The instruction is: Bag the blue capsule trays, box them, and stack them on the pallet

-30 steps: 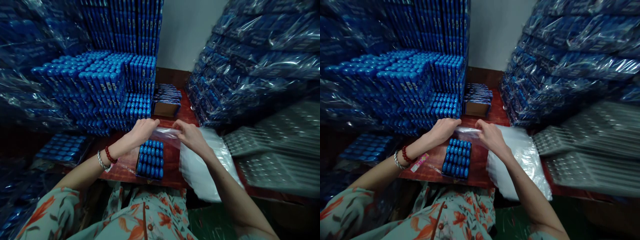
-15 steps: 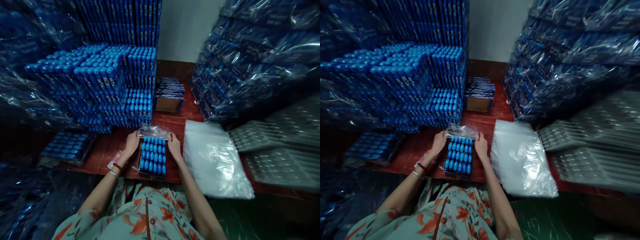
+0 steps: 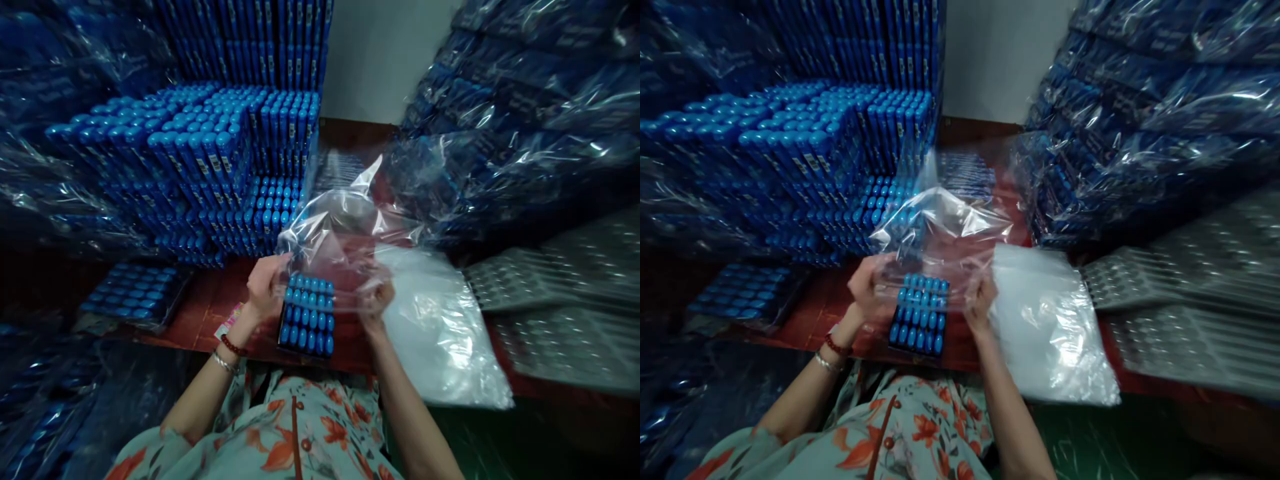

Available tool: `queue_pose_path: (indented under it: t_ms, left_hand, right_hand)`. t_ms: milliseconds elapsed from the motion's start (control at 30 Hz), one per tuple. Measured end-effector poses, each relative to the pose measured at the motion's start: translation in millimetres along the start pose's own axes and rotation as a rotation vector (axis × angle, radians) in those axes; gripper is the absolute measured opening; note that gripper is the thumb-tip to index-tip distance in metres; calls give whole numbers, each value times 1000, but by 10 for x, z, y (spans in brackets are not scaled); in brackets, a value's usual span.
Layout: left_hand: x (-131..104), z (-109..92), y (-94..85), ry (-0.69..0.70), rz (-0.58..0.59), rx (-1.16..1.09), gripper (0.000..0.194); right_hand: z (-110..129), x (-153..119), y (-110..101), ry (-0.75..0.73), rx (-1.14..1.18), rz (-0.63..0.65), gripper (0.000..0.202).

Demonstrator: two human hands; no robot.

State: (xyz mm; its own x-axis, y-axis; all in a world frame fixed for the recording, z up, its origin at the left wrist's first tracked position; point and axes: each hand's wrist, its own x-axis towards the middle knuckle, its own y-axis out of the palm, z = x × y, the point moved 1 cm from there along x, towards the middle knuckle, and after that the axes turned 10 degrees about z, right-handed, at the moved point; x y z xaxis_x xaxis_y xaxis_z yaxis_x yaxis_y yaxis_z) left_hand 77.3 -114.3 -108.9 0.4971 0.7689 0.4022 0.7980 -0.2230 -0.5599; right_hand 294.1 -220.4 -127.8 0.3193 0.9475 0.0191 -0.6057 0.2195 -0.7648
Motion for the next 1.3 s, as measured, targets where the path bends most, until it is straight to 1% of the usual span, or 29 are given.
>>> queue_pose_path:
  t_ms: [67, 100, 133, 167, 233, 267, 367, 500, 600, 667, 733, 833, 900, 967, 1033, 1067, 1133, 1167, 1200, 1233, 1300]
  left_hand:
    - [7, 215, 212, -258, 97, -60, 35]
    - [27, 306, 309, -368, 156, -78, 36]
    - [51, 378, 390, -438, 211, -93, 36]
    - [74, 431, 451, -464, 257, -107, 34]
    - [91, 485, 513, -452, 310, -134, 29]
    - [73, 494, 522, -447, 334, -148, 27]
    - [-116, 476, 500, -461, 360, -170, 26]
    - [-542, 392, 422, -520, 314, -177, 31]
    - [-736, 342, 343, -552, 243, -209, 32]
    - [-759, 353, 299, -566, 181, -232, 33]
    - [-740, 402, 289, -606, 145, -239, 33]
    - [-733, 494, 337, -671, 175, -230, 24]
    - [-773, 526, 366, -680, 206, -221, 17]
    - [-834, 524, 349, -679, 217, -202, 12]
    - [-887, 493, 285, -656, 274, -132, 10]
    - [-903, 472, 246, -643, 331, -74, 11]
    - [-907, 428, 173, -633, 465, 74, 18]
    - [-895, 407, 147, -636, 510, 148, 23]
    - [-872, 389, 129, -631, 524, 205, 28]
    - [-839, 373, 119, -602, 507, 239, 30]
    - [-751, 350, 118, -487, 409, 235, 28]
  right_hand:
    - [-45, 57, 176, 98, 134, -126, 50]
    - [-63, 108, 253, 138, 217, -154, 47]
    - [-78, 164, 322, 163, 290, -147, 46]
    - [-87, 215, 382, 170, 343, -114, 44]
    - [-92, 269, 475, 160, 377, -38, 43]
    - [-90, 261, 513, 161, 379, -22, 42]
    - [-65, 86, 619, 175, 383, -15, 41]
    - [15, -294, 723, 177, 396, -1, 37]
    - [84, -409, 733, 172, 429, 21, 35]
    - [97, -364, 727, 187, 451, 0, 34]
    - [72, -275, 739, 227, 464, -13, 32]
    - [7, -197, 804, 267, 471, 42, 30]
    - [-21, -235, 840, 266, 466, 79, 29]
    - [-30, -340, 834, 284, 447, 86, 29]
    - [-18, -476, 782, 314, 382, 115, 30]
    - [-6, -543, 743, 325, 328, 147, 33]
    - [26, -651, 654, 339, 167, 228, 40]
    - [44, -682, 609, 339, 70, 254, 43]
    - [62, -693, 565, 331, -27, 255, 46]
    - [80, -681, 523, 312, -120, 228, 49]
    - [110, -595, 453, 225, -259, 124, 51]
